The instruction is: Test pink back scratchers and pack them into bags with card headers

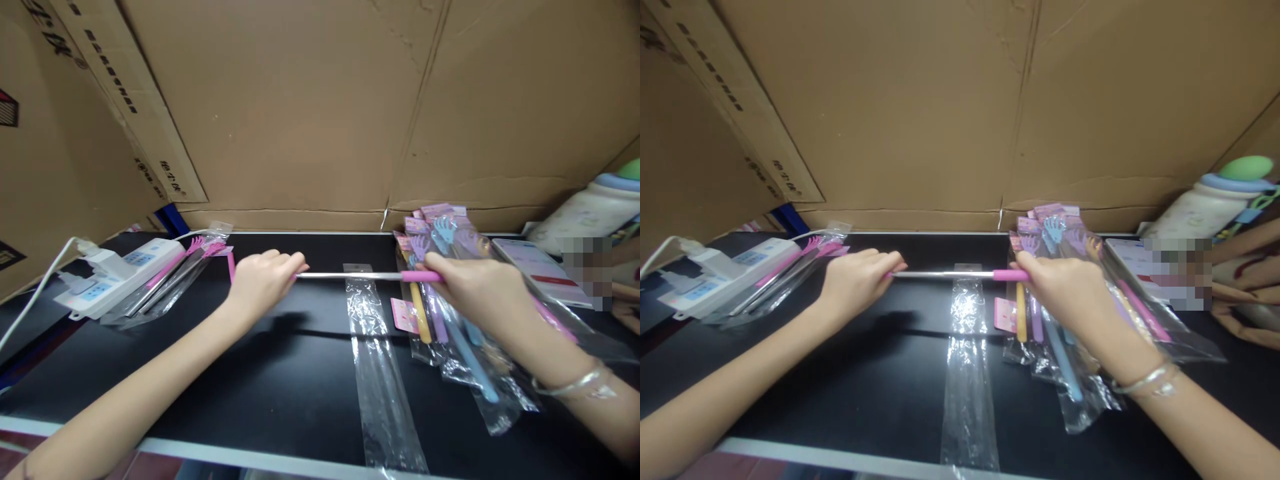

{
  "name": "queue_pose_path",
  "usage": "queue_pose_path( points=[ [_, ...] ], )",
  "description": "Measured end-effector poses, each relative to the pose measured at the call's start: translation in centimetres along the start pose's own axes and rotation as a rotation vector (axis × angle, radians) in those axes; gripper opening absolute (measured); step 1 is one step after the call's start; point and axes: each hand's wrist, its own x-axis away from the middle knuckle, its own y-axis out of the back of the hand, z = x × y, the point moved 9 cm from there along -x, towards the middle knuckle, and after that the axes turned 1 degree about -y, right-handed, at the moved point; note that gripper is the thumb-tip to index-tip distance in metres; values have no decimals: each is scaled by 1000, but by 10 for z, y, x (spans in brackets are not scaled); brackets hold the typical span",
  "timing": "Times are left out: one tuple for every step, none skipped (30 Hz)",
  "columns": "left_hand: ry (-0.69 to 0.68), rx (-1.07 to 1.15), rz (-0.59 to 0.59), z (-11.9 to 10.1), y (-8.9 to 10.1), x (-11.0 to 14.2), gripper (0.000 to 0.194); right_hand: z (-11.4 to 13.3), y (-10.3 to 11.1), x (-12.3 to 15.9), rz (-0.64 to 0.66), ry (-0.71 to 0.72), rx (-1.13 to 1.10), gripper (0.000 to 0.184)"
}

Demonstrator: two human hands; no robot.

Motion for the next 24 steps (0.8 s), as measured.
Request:
queue_pose_path(
  points=[
    [-38, 35, 5, -11, -1, 1, 28, 11, -2, 1, 12, 44, 14, 26],
    [-74, 69, 14, -21, -2, 2, 26, 23, -4, 3, 25, 96, 39, 23],
    [-104, 100, 23, -30, -4, 4, 23, 33, -6, 6, 37, 144, 58, 20],
    [-124, 124, 31, -36, -5, 5, 21, 41, -9, 8, 49, 174, 53, 17],
    [-137, 141, 35, -40, -7, 6, 20, 47, -11, 10, 59, 192, 39, 16],
    [-144, 150, 33, -43, -7, 7, 19, 51, -12, 11, 62, 204, 21, 15],
    [-149, 152, 24, -44, -7, 7, 20, 54, -13, 12, 56, 210, 2, 16],
    [-151, 149, 11, -44, -6, 7, 21, 57, -13, 13, 51, 214, -21, 18],
    [-155, 144, -2, -44, -5, 7, 22, 59, -12, 13, 46, 217, -44, 21],
    [-163, 139, -10, -45, -4, 6, 23, 62, -12, 13, 45, 222, -64, 24],
    [-176, 136, -13, -48, -3, 6, 23, 67, -11, 14, 46, 231, -79, 27],
    [-193, 139, -12, -52, -3, 6, 23, 72, -11, 14, 50, 242, -89, 28],
    [-214, 147, -6, -57, -2, 6, 22, 77, -10, 14, 53, 253, -96, 29],
    [-238, 159, 2, -62, -2, 6, 21, 82, -9, 15, 54, 266, -102, 29],
    [-261, 170, 5, -67, -1, 6, 21, 86, -8, 15, 51, 279, -108, 28],
    [-280, 178, 1, -71, 1, 5, 21, 89, -7, 14, 44, 292, -116, 28],
    [-291, 180, -10, -72, 3, 5, 23, 89, -6, 14, 35, 303, -119, 29],
    [-296, 173, -24, -71, 5, 4, 25, 87, -4, 12, 20, 310, -115, 30],
    [-293, 158, -35, -66, 6, 2, 26, 81, -2, 10, 1, 312, -102, 32],
    [-279, 134, -43, -58, 7, 0, 28, 72, 0, 8, -21, 305, -80, 34],
    [-257, 103, -46, -46, 6, -1, 29, 59, 2, 5, -42, 290, -49, 35],
    [-233, 66, -42, -32, 4, -3, 30, 44, 4, 3, -65, 271, -12, 36],
    [-194, 21, -38, -14, 2, -4, 33, 26, 4, 0, -80, 241, 33, 37],
    [-170, -27, -37, 3, 0, -5, 34, 8, 6, -1, -105, 223, 79, 39]
  ],
)
